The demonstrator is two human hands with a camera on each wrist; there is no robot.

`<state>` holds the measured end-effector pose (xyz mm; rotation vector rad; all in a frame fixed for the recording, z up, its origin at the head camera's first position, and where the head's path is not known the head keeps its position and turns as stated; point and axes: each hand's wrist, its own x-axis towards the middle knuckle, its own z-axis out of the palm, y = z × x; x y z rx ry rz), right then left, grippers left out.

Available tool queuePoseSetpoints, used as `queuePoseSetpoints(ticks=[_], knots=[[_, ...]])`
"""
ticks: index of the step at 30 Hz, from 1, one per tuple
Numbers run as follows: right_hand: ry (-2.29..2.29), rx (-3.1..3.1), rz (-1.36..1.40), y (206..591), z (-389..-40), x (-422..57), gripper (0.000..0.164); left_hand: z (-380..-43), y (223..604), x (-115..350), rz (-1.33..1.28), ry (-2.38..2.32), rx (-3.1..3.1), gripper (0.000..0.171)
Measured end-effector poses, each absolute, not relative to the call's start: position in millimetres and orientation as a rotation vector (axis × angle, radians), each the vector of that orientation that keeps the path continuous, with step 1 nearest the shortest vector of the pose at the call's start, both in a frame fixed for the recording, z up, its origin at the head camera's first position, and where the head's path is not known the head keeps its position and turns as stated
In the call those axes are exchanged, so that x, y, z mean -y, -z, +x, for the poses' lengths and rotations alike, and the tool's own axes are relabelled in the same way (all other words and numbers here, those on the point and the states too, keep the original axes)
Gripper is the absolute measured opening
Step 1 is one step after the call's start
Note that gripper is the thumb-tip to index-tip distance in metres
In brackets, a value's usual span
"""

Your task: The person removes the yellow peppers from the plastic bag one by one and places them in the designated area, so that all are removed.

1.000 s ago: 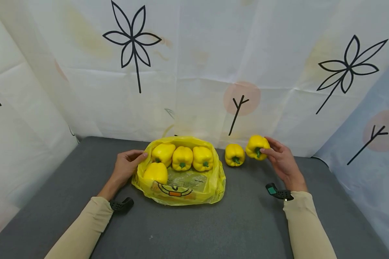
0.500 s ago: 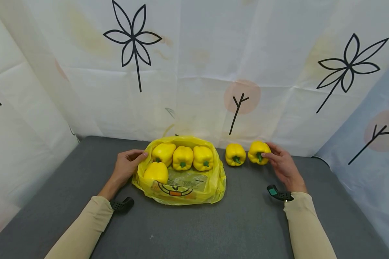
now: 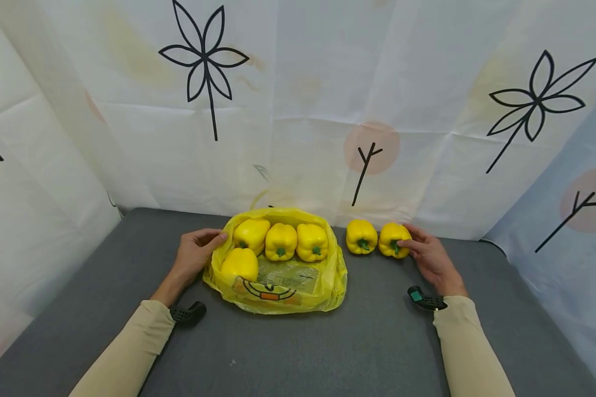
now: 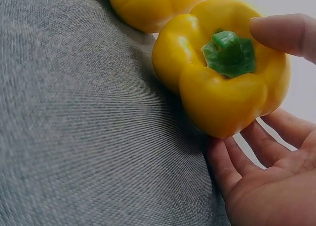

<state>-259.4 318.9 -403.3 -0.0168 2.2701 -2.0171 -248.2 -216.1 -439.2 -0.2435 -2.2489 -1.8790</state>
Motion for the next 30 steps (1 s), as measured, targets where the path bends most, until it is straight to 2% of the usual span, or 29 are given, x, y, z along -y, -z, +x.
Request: queuePoseSetpoints(ticks=[22, 30], knots=[[2.064, -2.136, -0.02, 400.7, -260.0, -313.4, 0.074, -247.5, 437.4, 216.1, -0.238, 1.88, 2.245, 0.039], [2.08, -2.1, -0.008, 400.7, -259.4, -313.9, 0.069, -247.2, 438.0, 215.8, -0.249, 1.876, 2.243, 0.038]])
